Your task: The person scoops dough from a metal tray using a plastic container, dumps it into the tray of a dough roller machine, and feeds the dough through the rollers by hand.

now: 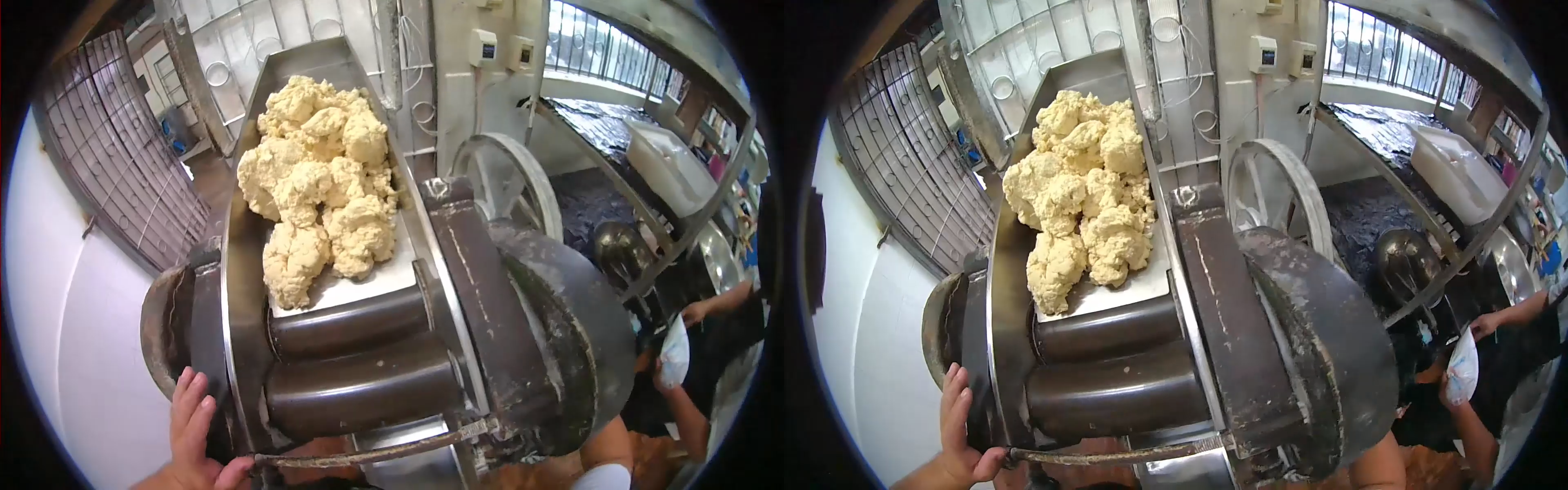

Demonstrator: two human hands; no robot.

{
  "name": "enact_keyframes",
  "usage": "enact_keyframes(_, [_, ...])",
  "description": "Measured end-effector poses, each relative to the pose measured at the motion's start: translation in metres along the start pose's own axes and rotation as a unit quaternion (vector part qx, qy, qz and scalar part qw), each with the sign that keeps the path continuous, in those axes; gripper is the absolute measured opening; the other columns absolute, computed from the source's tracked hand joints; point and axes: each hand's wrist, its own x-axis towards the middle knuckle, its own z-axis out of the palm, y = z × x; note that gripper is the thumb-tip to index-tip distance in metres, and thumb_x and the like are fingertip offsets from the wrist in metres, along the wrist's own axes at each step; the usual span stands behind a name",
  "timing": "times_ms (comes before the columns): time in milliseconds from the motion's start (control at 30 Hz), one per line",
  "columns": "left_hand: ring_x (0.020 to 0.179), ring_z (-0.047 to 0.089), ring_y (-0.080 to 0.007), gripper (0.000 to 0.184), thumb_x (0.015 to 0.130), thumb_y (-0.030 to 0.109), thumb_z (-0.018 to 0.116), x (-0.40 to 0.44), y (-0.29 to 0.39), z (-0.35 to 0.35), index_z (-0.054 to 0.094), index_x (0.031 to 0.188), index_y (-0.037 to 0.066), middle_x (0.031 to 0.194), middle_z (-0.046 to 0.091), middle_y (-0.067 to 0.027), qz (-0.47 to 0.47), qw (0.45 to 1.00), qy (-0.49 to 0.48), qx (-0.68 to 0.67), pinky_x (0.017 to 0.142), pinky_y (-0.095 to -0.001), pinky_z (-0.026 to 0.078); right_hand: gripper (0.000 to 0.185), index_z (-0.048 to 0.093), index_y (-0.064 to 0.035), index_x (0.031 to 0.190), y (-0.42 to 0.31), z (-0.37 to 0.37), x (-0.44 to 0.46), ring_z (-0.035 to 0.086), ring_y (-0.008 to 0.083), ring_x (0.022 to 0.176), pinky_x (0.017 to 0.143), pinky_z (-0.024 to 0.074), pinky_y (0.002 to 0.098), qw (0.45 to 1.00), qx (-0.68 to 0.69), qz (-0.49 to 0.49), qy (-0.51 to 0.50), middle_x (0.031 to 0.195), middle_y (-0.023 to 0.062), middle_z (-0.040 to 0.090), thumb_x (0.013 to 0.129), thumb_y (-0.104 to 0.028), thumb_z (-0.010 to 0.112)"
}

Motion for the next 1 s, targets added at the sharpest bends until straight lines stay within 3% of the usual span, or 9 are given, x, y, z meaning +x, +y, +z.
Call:
enact_keyframes(67, [0.134,0.029,-0.0487,0.080,0.085,0.043,0.060,-0.011,-0.009,0.003,0.030,0.141,-0.005,0.144,0.032,-0.0309,0.017,1.000,-0.018,-0.017,0.110,-0.0565,0.021,0.045,0.048,-0.0007,0.118,0.014,-0.002,-0.015,0.057,0.0307,0.102,0.087,0.0450,0.0409,1.000,0.021,0.017,-0.001,0.111,0.0168,0.059,0.087,-0.031,0.061])
enact_keyframes(267, [0.134,0.030,-0.0486,0.086,0.081,0.045,0.066,-0.016,-0.023,0.006,0.030,0.141,-0.005,0.144,0.033,-0.0307,0.041,0.998,0.009,-0.037,0.110,-0.0563,0.022,0.044,0.049,0.0001,0.123,0.049,-0.008,-0.058,0.056,0.0264,0.105,0.090,0.0446,0.0378,0.992,0.111,0.057,0.005,0.117,0.0149,0.058,0.089,-0.026,0.059])
enact_keyframes(300, [0.130,0.035,-0.0497,0.087,0.073,0.040,0.076,-0.013,-0.020,0.006,0.038,0.137,-0.005,0.140,0.038,-0.0297,0.037,0.998,0.031,-0.049,0.107,-0.0569,0.028,0.044,0.049,0.0003,0.124,0.056,-0.011,-0.068,0.056,0.0257,0.106,0.090,0.0446,0.0373,0.988,0.139,0.065,0.010,0.118,0.0146,0.057,0.089,-0.025,0.059])
enact_keyframes(500, [0.130,0.037,-0.0473,0.086,0.073,0.039,0.076,-0.012,-0.022,0.006,0.039,0.136,-0.005,0.140,0.040,-0.0278,0.057,0.994,0.050,-0.075,0.106,-0.0550,0.029,0.044,0.049,0.0011,0.129,0.094,-0.036,-0.152,0.055,0.0214,0.110,0.093,0.0442,0.0342,0.935,0.324,0.119,0.074,0.124,0.0126,0.056,0.091,-0.021,0.057])
enact_keyframes(600, [0.132,0.034,-0.0465,0.085,0.073,0.041,0.074,-0.013,-0.024,0.004,0.039,0.136,-0.004,0.141,0.038,-0.0270,0.061,0.993,0.038,-0.098,0.108,-0.0556,0.025,0.043,0.052,0.0064,0.123,0.075,-0.035,-0.218,0.056,0.0197,0.106,0.093,0.0415,0.0299,0.950,0.220,0.157,0.158,0.118,0.0122,0.060,0.090,-0.020,0.061])
enact_keyframes(700, [0.132,0.032,-0.0465,0.085,0.074,0.043,0.073,-0.014,-0.026,0.001,0.038,0.136,-0.003,0.141,0.038,-0.0261,0.069,0.989,0.036,-0.125,0.109,-0.0561,0.022,0.043,0.053,0.0065,0.122,0.067,-0.026,-0.275,0.056,0.0207,0.107,0.094,0.0431,0.0313,0.915,0.242,0.227,0.228,0.116,0.0143,0.060,0.087,-0.017,0.064])
enact_keyframes(833, [0.134,0.030,-0.0457,0.085,0.076,0.045,0.071,-0.015,-0.028,-0.007,0.037,0.137,-0.003,0.142,0.037,-0.0246,0.103,0.982,0.010,-0.157,0.109,-0.0561,0.022,0.037,0.059,0.0055,0.114,0.037,-0.007,-0.339,0.058,0.0145,0.090,0.081,0.0468,0.0268,0.927,0.205,0.209,0.233,0.105,0.0098,0.062,0.085,-0.015,0.066])
enact_keyframes(933, [0.134,0.030,-0.0445,0.079,0.082,0.044,0.066,-0.008,-0.044,-0.012,0.035,0.139,-0.001,0.143,0.036,-0.0246,0.176,0.947,-0.069,-0.261,0.109,-0.0548,0.022,0.032,0.061,0.0041,0.110,-0.015,0.003,-0.398,0.056,0.0105,0.080,0.072,0.0462,0.0234,0.935,0.194,0.215,0.205,0.096,0.0063,0.063,0.084,-0.013,0.067])
enact_keyframes(1000, [0.135,0.031,-0.0422,0.079,0.082,0.042,0.066,0.019,-0.057,-0.020,0.035,0.140,0.000,0.143,0.037,-0.0230,0.249,0.940,-0.067,-0.221,0.110,-0.0524,0.023,0.028,0.062,0.0029,0.107,-0.019,0.018,-0.425,0.054,0.0088,0.077,0.069,0.0450,0.0218,0.936,0.198,0.203,0.208,0.092,0.0045,0.063,0.084,-0.012,0.066])
